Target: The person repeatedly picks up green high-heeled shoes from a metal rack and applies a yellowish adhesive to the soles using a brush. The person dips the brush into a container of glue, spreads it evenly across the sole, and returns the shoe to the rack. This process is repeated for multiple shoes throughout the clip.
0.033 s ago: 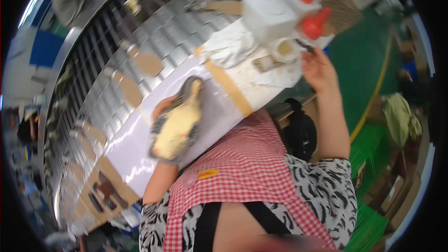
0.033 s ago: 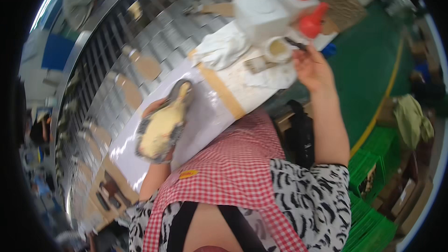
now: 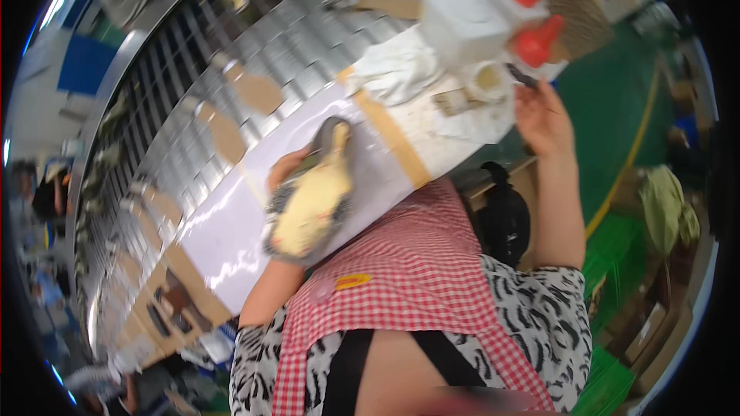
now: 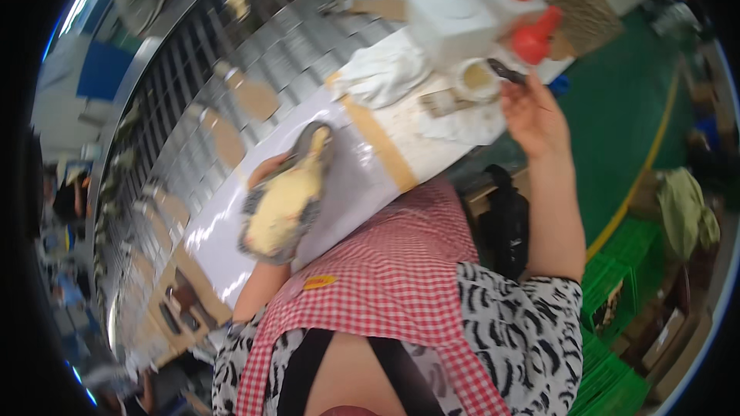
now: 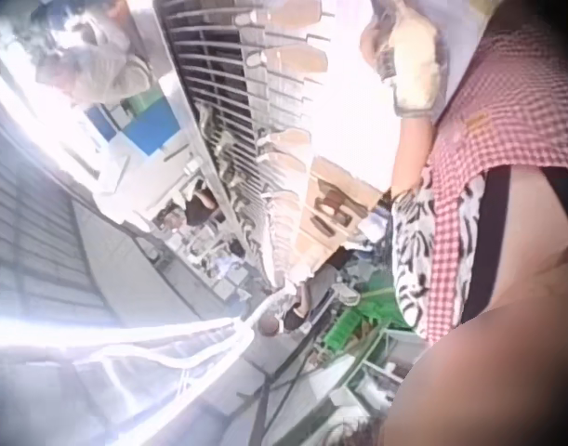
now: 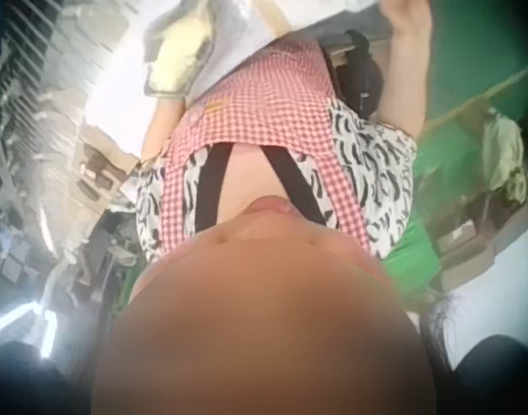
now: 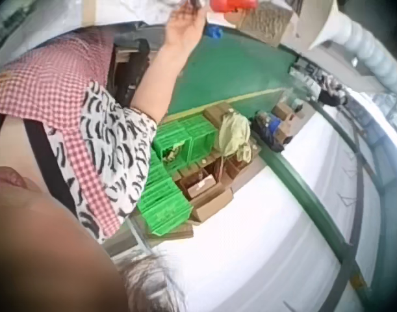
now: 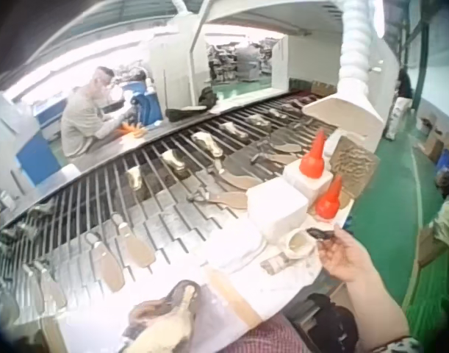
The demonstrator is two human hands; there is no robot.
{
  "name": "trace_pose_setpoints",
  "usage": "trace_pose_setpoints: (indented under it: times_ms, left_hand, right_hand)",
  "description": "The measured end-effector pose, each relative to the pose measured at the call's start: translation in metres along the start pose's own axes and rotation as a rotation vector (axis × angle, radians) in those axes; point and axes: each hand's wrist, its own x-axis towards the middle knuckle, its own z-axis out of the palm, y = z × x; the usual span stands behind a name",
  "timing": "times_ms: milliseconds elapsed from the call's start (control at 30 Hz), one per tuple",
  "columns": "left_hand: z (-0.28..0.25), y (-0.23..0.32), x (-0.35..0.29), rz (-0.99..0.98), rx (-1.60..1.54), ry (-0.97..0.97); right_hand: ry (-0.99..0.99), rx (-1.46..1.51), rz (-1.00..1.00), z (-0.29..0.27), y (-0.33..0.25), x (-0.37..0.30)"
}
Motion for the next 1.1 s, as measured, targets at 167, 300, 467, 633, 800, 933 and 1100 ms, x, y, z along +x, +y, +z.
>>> trace_pose_setpoints:
  times_ms: [167,300,467,633,800,933,1100]
  left_hand:
    - [0.023,-0.013,-0.011,0.288,0.233,-0.028]
    - [0.031,-0.01,-0.015,0.33,0.354,-0.003]
    - [0.031,-0.007,-0.018,0.3,0.414,-0.033]
    - [0.034,-0.01,-0.018,0.327,0.362,-0.034]
    - [0.032,-0.009,-0.017,0.352,0.417,-0.03]
    - [0.034,-0.008,-0.019,0.347,0.406,0.004]
    - [0.027,-0.002,-0.006,0.219,0.269,-0.046]
  right_hand:
    - [-0.505,-0.369,-0.187,0.058,0.061,-0.068]
    - [-0.638,-0.597,-0.12,0.084,0.11,-0.11]
    - [-0.763,-0.689,-0.099,0.097,0.131,-0.117]
    - [-0.774,-1.033,-0.522,0.104,0.128,-0.118]
    - [-0.969,-1.088,-0.581,0.106,0.125,-0.122]
    - [-0.92,-0.978,-0.522,0.104,0.124,-0.119]
    - [-0.939,-1.05,-0.518,0.104,0.123,-0.119]
